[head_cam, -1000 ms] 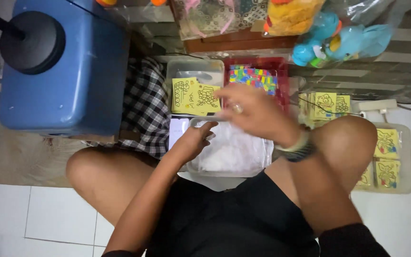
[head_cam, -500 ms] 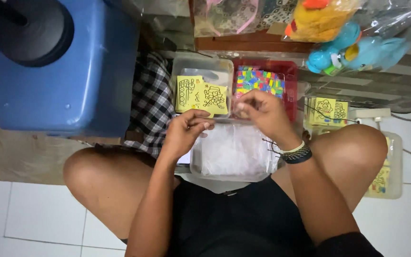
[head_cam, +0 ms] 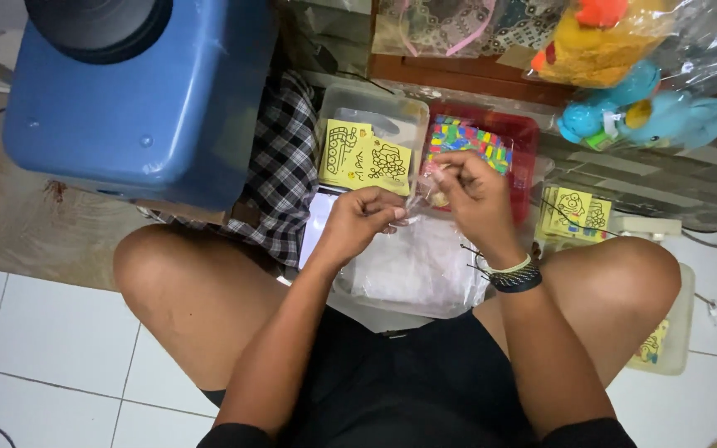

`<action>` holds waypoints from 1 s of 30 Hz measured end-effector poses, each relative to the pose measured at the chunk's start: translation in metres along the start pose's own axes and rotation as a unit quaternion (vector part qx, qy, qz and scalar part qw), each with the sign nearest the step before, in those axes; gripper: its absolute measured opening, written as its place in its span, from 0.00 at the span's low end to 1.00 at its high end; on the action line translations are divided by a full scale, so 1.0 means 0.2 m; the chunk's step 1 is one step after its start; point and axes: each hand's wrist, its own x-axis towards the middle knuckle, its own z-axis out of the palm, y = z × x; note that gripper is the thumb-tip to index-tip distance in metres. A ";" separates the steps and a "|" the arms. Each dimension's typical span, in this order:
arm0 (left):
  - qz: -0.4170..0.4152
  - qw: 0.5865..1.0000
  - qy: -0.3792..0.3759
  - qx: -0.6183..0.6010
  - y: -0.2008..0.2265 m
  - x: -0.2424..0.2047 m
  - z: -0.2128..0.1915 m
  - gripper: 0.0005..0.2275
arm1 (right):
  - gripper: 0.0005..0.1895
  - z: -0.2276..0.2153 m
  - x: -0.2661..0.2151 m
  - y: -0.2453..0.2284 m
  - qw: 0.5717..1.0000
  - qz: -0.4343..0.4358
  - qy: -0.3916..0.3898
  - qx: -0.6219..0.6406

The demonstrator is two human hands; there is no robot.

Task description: The person organizes yellow illustrated cards and places them into small plastic bags while seated near a display of packaged toys.

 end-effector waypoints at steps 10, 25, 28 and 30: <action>0.022 0.998 0.052 0.005 0.02 0.01 0.00 0.11 | 0.31 0.01 -0.01 0.04 0.998 0.045 -0.026 0.023; 0.275 0.902 0.004 0.334 0.04 -0.10 0.13 0.33 | 0.06 0.10 -0.06 0.08 0.996 0.046 0.032 0.069; 0.161 0.937 0.043 0.306 0.04 -0.07 0.09 0.21 | 0.07 0.09 -0.06 0.06 0.992 0.033 -0.091 0.076; 0.122 0.960 0.081 0.238 0.03 -0.05 0.06 0.14 | 0.08 0.11 -0.04 -0.03 0.989 0.055 -0.069 0.115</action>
